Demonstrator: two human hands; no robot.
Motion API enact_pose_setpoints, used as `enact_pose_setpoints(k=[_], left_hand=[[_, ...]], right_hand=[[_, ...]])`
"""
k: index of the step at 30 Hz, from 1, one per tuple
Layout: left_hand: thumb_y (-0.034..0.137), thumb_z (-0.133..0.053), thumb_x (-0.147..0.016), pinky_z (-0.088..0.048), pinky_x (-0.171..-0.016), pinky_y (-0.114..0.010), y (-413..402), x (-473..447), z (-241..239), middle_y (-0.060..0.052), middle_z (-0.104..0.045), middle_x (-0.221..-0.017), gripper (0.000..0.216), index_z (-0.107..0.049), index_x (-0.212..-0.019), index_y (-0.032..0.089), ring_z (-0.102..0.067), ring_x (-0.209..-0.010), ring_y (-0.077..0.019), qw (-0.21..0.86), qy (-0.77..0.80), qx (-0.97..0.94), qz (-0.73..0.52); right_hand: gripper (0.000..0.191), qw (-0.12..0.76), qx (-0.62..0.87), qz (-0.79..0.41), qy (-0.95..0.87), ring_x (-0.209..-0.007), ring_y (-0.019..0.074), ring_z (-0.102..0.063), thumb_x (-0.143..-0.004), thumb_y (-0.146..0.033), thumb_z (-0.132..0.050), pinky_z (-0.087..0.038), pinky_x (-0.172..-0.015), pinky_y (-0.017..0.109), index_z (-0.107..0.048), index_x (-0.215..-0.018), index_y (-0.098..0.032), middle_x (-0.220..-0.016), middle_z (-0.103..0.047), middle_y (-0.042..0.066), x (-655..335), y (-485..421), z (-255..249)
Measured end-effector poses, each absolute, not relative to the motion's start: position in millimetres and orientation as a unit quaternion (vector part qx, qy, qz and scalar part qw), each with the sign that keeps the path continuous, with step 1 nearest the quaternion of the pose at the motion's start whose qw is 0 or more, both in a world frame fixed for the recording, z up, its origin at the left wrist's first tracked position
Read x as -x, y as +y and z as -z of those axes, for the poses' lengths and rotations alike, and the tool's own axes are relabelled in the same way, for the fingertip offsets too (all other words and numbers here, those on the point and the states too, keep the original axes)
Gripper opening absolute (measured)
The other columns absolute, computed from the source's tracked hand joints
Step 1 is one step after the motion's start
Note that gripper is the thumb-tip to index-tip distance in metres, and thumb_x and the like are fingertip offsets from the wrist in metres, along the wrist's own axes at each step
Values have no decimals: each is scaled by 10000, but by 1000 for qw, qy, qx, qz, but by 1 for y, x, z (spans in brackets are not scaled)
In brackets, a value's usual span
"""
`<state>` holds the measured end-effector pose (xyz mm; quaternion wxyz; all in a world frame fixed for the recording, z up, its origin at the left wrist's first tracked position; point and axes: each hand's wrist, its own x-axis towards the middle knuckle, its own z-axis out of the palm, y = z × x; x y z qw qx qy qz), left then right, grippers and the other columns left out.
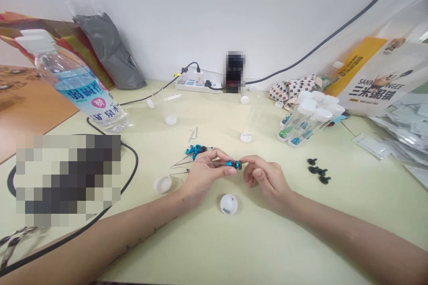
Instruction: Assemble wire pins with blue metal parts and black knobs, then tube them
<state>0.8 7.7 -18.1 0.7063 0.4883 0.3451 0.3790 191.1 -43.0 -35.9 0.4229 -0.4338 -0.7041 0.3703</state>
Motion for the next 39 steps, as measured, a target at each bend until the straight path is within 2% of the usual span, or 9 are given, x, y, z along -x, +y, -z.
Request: enact_pose_setpoints(k=[10, 14, 25, 28, 39], left_hand=[[147, -776, -635, -439, -721, -229, 9, 0, 19, -3, -637, -784, 185, -626, -742, 165, -581, -775, -126, 708, 341, -486, -383], [144, -781, -631, -426, -716, -220, 9, 0, 19, 2, -627, -774, 198, -620, -744, 156, -578, -773, -119, 711, 342, -479, -384], [147, -770, -647, -419, -723, -226, 9, 0, 21, 6, -628, -773, 187, -614, -748, 161, -564, -778, -120, 712, 335, -487, -379], [148, -766, -656, -422, -719, -213, 8, 1, 20, 7, -631, -776, 183, -612, -754, 159, -561, -772, -110, 712, 335, -487, -378], [200, -787, -647, -446, -719, -217, 9, 0, 23, 4, -640, -782, 218, -606, -760, 154, -592, -769, -117, 702, 344, -489, -386]], right_hand=[[445, 426, 436, -369, -701, -585, 102, -539, -966, -501, -294, -479, -563, 213, -459, -1233, -185, -713, -572, 11, -190, -42, 37], [429, 422, 430, -371, -707, -585, 100, -539, -971, -487, -290, -470, -555, 211, -495, -1194, -183, -711, -562, 14, -190, -41, 38], [433, 427, 430, -374, -702, -579, 103, -520, -973, -481, -291, -454, -558, 219, -453, -1243, -185, -715, -562, 10, -190, -41, 38], [427, 419, 434, -373, -705, -582, 99, -516, -975, -481, -284, -445, -562, 215, -490, -1207, -187, -709, -556, 7, -190, -41, 38], [450, 425, 432, -380, -699, -567, 96, -514, -966, -506, -289, -446, -549, 211, -465, -1229, -187, -707, -555, 4, -189, -40, 39]])
